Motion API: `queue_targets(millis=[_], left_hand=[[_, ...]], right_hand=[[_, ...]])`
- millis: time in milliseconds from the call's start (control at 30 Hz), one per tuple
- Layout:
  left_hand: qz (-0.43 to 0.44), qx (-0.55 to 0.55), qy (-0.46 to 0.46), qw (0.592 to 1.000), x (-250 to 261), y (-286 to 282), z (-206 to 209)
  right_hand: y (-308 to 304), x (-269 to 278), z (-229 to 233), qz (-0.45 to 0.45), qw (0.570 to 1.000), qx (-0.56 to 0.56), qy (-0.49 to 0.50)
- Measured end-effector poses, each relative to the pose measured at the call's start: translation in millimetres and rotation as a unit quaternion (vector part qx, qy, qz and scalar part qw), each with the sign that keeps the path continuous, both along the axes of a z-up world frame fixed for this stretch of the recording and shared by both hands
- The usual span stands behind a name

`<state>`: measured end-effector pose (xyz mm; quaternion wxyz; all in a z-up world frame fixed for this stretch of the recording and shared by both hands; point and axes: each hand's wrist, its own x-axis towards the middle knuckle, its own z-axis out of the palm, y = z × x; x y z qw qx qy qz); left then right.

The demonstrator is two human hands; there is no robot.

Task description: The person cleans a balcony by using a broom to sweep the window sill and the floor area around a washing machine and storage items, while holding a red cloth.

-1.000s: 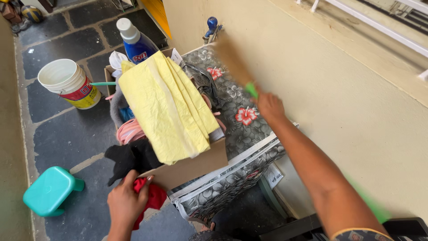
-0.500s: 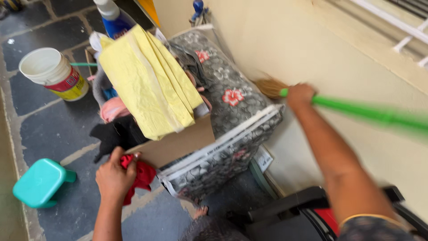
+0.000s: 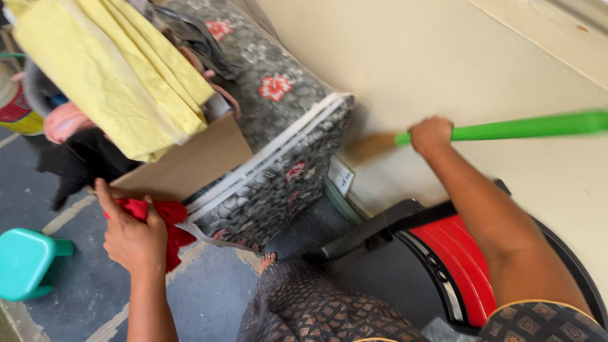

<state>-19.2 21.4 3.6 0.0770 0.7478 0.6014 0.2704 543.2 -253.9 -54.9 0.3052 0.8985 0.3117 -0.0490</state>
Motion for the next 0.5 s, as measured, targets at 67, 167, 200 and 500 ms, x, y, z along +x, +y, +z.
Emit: queue_targets(millis=[67, 167, 200, 500], left_hand=[[0.012, -0.004, 0.030, 0.999, 4.0, -1.7, -2.8], [0.024, -0.010, 0.079, 0.997, 7.4, 6.9, -5.2], [0.027, -0.013, 0.092, 0.995, 7.1, 8.5, -6.4], [0.011, -0.009, 0.095, 0.995, -1.2, 15.2, -16.4]], right_hand=[[-10.7, -5.2, 25.9, 0.053, 0.989, 0.126, -0.052], [-16.5, -9.9, 47.8, -0.032, 0.980, 0.199, 0.010], [-21.3, -13.2, 41.1, -0.053, 0.973, 0.221, 0.031], [-53.8, -122.5, -94.5, 0.101, 0.972, -0.073, 0.199]])
